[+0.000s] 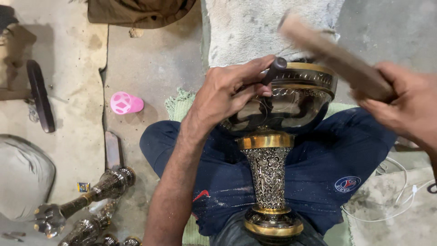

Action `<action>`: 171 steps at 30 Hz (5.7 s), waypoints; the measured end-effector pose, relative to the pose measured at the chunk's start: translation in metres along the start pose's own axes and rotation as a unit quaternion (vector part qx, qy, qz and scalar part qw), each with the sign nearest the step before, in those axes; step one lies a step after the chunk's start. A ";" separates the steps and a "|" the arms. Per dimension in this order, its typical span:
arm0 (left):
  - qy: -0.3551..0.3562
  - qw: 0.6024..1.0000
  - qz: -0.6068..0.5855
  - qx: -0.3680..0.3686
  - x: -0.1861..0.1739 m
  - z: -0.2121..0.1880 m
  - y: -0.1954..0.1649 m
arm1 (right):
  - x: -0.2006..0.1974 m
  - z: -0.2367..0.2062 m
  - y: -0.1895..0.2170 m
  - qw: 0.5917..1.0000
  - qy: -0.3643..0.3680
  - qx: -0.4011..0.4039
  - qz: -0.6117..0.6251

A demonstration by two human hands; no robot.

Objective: The person sits cross-legged on the floor with an ornate brass hookah base resting on their lap. They hold a small punch against the vessel's rim and repeatedly strike it with a wooden mallet, repositioning the punch along the rim to work the metal surface.

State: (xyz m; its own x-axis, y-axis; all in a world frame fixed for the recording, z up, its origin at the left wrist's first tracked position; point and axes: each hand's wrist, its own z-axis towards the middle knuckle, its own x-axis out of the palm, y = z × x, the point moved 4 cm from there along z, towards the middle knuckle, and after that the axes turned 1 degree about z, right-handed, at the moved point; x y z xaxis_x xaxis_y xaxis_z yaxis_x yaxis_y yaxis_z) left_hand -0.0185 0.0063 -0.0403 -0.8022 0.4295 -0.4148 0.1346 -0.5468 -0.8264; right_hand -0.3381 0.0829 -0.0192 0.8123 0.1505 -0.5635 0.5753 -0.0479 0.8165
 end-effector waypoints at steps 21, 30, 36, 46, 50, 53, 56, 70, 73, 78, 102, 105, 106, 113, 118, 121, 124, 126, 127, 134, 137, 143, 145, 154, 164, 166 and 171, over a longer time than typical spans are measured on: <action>0.015 1.000 -0.012 -0.014 -0.004 0.000 0.002 | -0.007 0.004 0.059 0.972 -0.024 0.068 -0.222; 0.024 0.999 0.042 -0.019 -0.006 0.005 -0.004 | 0.002 0.003 0.076 0.947 -0.022 -0.011 -0.321; 0.014 0.999 0.053 -0.004 -0.008 0.005 -0.009 | 0.006 0.005 0.106 0.933 -0.083 -0.081 -0.341; 0.024 0.998 0.056 0.018 -0.007 0.001 -0.002 | 0.004 0.000 0.092 0.970 -0.113 -0.036 -0.210; 0.019 0.999 0.013 0.024 -0.006 0.007 -0.001 | -0.003 -0.002 0.076 0.908 -0.120 -0.104 -0.389; 0.018 0.998 0.053 0.026 -0.005 0.011 -0.007 | -0.003 0.004 0.057 0.970 -0.172 -0.104 -0.134; 0.038 0.997 0.063 0.019 -0.007 0.012 -0.011 | -0.001 0.002 0.048 0.985 -0.138 -0.098 0.022; 0.025 0.997 0.073 0.009 0.004 0.016 -0.009 | 0.002 -0.012 0.042 0.992 -0.007 -0.049 -0.113; 0.009 0.998 0.068 0.003 0.004 0.017 -0.010 | -0.002 -0.015 0.032 0.995 -0.036 -0.025 -0.085; 0.012 0.996 0.080 0.022 0.004 0.020 -0.012 | 0.007 -0.009 0.028 0.993 0.023 -0.109 -0.029; 0.028 0.996 0.083 0.031 -0.002 0.016 -0.016 | 0.008 -0.011 0.048 0.997 0.045 -0.056 0.006; 0.037 0.994 0.099 0.031 -0.001 0.018 -0.015 | 0.003 -0.013 0.048 0.997 -0.023 -0.075 -0.023; 0.039 0.993 0.110 0.028 -0.001 0.018 -0.014 | 0.004 -0.012 0.046 0.997 -0.017 -0.066 -0.025; 0.037 0.996 0.067 0.036 -0.003 0.017 -0.014 | 0.000 -0.010 0.036 0.979 0.027 0.012 -0.200; 0.038 0.998 0.026 0.035 -0.001 0.026 -0.017 | -0.003 -0.014 0.032 0.996 -0.081 -0.016 -0.028; 0.077 0.995 0.052 -0.024 -0.001 0.029 -0.017 | -0.002 -0.016 0.019 0.993 -0.086 0.069 -0.049; 0.089 0.996 0.000 -0.003 -0.005 0.032 -0.022 | -0.003 -0.014 0.020 0.993 -0.034 0.023 -0.115; 0.069 0.996 0.050 0.007 0.001 0.037 -0.022 | -0.001 -0.011 0.024 0.982 0.009 -0.039 -0.184; 0.056 0.996 0.075 0.011 0.002 0.038 -0.022 | -0.003 -0.010 0.026 0.989 -0.016 -0.054 -0.134; 0.061 0.995 0.079 0.018 0.008 0.032 -0.019 | -0.001 -0.013 0.030 0.974 -0.019 0.005 -0.224; 0.052 0.993 0.105 -0.008 0.011 0.032 -0.017 | -0.006 -0.018 0.030 0.996 -0.072 -0.007 -0.048; 0.050 0.996 0.076 0.008 0.007 0.032 -0.025 | -0.007 -0.018 0.024 0.998 -0.050 0.018 -0.021; 0.055 0.997 0.056 0.010 0.005 0.032 -0.027 | -0.009 -0.016 0.024 0.997 -0.058 0.037 -0.021; 0.048 0.994 0.096 0.025 0.007 0.034 -0.025 | -0.008 -0.017 0.022 0.997 -0.071 -0.006 -0.023; 0.073 0.991 0.104 0.034 0.005 0.032 -0.024 | -0.005 -0.011 0.017 0.995 -0.038 0.010 -0.095; 0.075 0.992 0.097 0.020 0.007 0.033 -0.021 | -0.004 -0.009 0.026 0.991 -0.027 0.015 -0.127; 0.080 0.990 0.110 0.039 0.007 0.032 -0.018 | -0.006 -0.007 0.047 0.993 -0.084 -0.063 -0.059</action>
State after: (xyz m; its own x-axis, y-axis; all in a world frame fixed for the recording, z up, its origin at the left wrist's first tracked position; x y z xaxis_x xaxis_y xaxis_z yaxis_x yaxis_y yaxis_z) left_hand -0.0449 -0.0035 -0.0161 -0.6554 0.3994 -0.6410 0.2446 -0.6907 -0.6805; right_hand -0.3169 0.0862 0.0231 0.7508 -0.0197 -0.6603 0.6592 0.0856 0.7470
